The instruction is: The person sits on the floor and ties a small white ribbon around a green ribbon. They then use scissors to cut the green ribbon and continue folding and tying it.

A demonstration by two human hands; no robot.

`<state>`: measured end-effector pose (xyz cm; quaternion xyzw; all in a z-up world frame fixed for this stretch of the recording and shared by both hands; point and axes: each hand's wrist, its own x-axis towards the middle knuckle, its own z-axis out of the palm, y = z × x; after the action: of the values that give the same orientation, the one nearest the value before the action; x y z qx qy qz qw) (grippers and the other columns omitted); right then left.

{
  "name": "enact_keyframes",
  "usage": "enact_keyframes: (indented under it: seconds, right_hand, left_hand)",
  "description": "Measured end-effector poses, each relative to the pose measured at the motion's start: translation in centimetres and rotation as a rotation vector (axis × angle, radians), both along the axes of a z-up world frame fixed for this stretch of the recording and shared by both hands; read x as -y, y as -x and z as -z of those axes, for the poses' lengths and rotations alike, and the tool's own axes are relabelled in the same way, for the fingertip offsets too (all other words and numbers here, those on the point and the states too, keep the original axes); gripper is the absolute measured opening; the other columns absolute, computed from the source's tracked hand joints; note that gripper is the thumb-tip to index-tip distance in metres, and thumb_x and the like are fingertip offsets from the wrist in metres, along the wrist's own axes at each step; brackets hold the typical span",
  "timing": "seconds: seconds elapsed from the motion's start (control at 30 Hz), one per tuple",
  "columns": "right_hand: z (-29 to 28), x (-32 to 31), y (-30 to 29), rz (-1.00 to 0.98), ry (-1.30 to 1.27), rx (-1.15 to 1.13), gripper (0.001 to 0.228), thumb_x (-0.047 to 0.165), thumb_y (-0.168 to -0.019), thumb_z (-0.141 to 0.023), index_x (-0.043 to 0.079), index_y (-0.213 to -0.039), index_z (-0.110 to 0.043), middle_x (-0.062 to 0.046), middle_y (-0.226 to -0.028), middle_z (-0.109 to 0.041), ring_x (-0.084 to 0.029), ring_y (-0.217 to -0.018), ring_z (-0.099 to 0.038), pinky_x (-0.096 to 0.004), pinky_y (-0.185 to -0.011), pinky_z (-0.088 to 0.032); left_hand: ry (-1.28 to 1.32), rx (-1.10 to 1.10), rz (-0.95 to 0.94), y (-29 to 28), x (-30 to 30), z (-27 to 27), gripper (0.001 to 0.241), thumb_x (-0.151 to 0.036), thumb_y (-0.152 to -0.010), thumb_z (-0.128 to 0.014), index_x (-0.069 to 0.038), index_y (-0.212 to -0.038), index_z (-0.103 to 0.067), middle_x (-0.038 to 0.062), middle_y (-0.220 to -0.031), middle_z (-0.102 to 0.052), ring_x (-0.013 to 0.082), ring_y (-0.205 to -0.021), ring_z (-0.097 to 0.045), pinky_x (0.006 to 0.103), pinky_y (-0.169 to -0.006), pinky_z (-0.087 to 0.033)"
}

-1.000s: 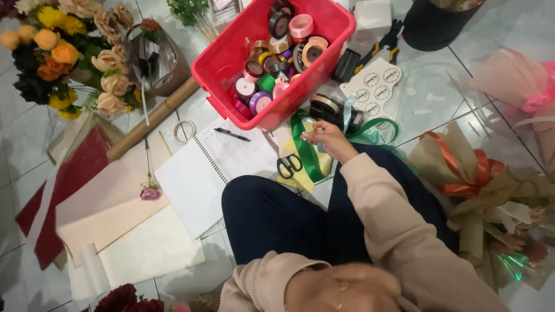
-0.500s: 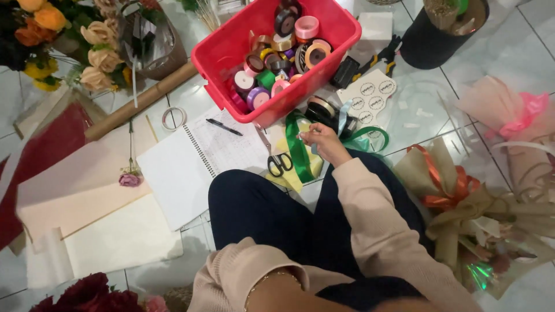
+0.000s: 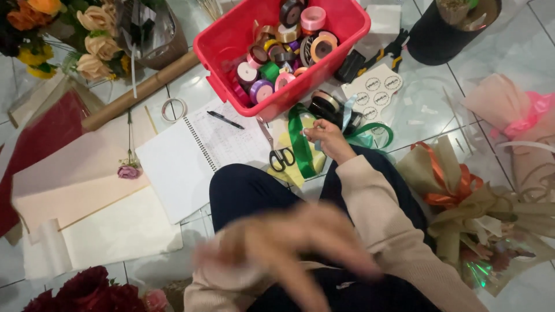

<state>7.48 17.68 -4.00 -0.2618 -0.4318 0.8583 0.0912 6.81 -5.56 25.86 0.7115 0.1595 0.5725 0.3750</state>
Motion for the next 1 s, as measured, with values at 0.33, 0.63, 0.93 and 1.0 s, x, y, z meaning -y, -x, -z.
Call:
enact_keyframes:
  seconds: [0.33,0.63,0.93,1.0]
  right_hand:
    - [0.4,0.8,0.2,-0.06,0.035,0.008,0.033,-0.003,-0.083,-0.083,0.011,-0.099,-0.058,-0.008,-0.079,-0.074,-0.017,-0.067,-0.074,-0.024,-0.064,-0.057]
    - [1.0,1.5,0.2,-0.096,0.204,0.031,0.026,-0.003,-0.087,-0.076,0.011,-0.102,-0.06,-0.005,-0.083,-0.072,-0.018,-0.073,-0.075,-0.029,-0.071,-0.061]
    - [-1.8,2.8,0.4,-0.047,0.391,0.045,0.017,0.009,-0.094,-0.075,0.008,-0.11,-0.071,0.002,-0.084,-0.067,-0.012,-0.081,-0.069,-0.025,-0.07,-0.058]
    - [-1.0,2.5,0.4,-0.04,0.409,0.036,0.02,0.009,-0.094,-0.075,0.007,-0.113,-0.072,0.002,-0.085,-0.067,-0.012,-0.083,-0.068,-0.025,-0.07,-0.059]
  left_hand:
    - [1.079,0.402,-1.398,10.3,-3.3,35.9,0.029,-0.029,-0.106,-0.058,-0.007,-0.096,-0.074,0.01,-0.086,-0.072,0.0216,-0.078,-0.065,0.0323,-0.073,-0.05]
    - [0.927,0.479,-1.118,7.1,-5.9,28.5,0.036,-0.018,-0.089,-0.084,-0.022,-0.124,-0.074,0.0,-0.091,-0.071,0.0054,-0.081,-0.065,0.0218,-0.076,-0.058]
    - [0.781,0.567,-1.092,6.9,-6.7,27.9,0.045,-0.009,-0.079,-0.091,-0.013,-0.122,-0.075,0.002,-0.087,-0.069,0.0053,-0.073,-0.062,0.0198,-0.069,-0.056]
    - [0.764,0.532,-1.13,7.1,-6.7,28.2,0.041,-0.011,-0.08,-0.09,-0.014,-0.119,-0.077,-0.001,-0.088,-0.068,0.0026,-0.075,-0.056,0.0176,-0.07,-0.052]
